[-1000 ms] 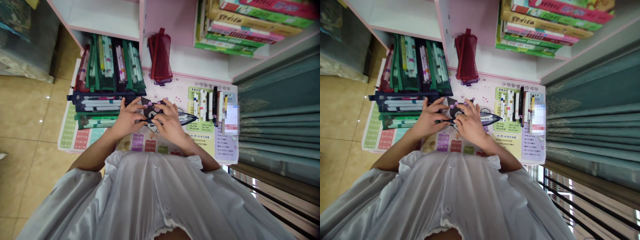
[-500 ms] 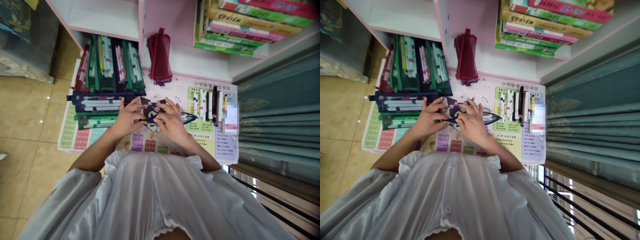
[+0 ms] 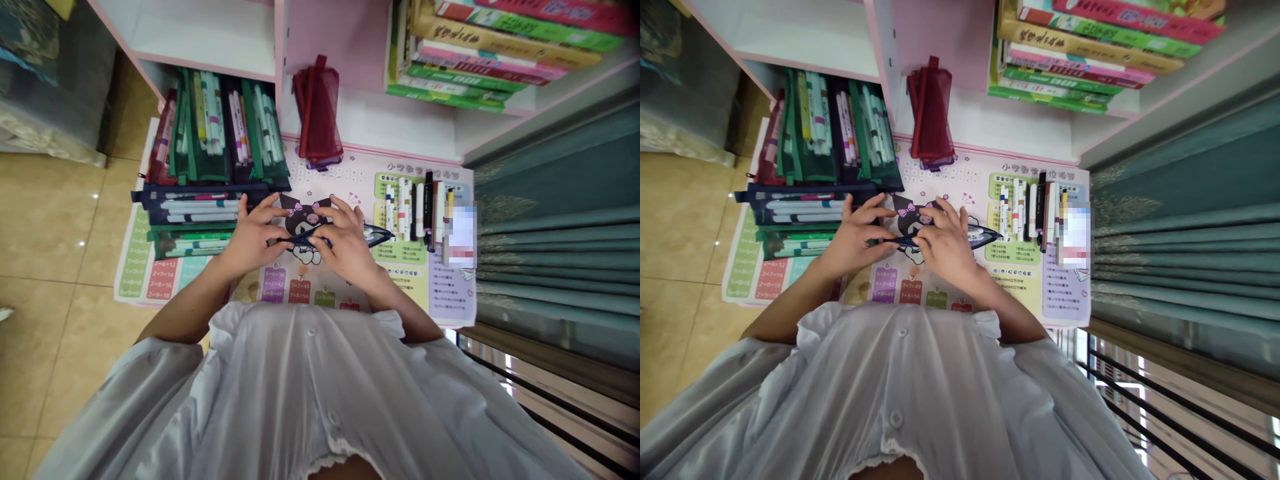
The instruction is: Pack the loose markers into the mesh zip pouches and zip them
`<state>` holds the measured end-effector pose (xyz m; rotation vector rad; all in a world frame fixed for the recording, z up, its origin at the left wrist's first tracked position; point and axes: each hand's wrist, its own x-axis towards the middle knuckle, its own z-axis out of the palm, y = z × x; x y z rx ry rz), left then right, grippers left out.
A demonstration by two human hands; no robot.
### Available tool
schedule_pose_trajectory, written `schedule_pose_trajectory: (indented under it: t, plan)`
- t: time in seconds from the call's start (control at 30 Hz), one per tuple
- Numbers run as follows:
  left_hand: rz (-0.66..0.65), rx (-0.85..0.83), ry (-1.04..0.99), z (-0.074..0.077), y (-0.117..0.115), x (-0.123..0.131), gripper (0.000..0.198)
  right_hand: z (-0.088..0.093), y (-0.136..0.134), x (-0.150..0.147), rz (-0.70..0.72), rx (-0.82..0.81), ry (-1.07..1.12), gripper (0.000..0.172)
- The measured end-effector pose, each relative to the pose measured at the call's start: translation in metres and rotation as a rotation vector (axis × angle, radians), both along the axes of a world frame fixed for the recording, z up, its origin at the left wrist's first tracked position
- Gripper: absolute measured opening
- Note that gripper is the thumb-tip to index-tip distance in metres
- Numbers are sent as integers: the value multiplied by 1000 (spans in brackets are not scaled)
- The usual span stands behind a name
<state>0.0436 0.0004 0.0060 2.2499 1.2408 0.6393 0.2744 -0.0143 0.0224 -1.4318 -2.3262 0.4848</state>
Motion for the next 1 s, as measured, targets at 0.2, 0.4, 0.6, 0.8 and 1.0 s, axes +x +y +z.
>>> schedule_pose_trajectory:
  t: [0.2, 0.4, 0.6, 0.8, 1.0]
  plan:
    - [-4, 29, -3, -2, 1, 0, 21, 0, 1, 3, -9, -5, -6, 26]
    - [-13, 65, 16, -3, 1, 0, 24, -1, 3, 6, -7, -22, -40, 28]
    - [-26, 85, 39, -3, 2, -1, 23, 0, 4, 8, -7, -26, -33, 27]
    - [-28, 103, 47, -4, 2, -1, 24, 0, 3, 10, -8, -44, -16, 25]
    - [-13, 92, 47, -2, 3, -1, 22, 1, 3, 13, -21, -44, -34, 26]
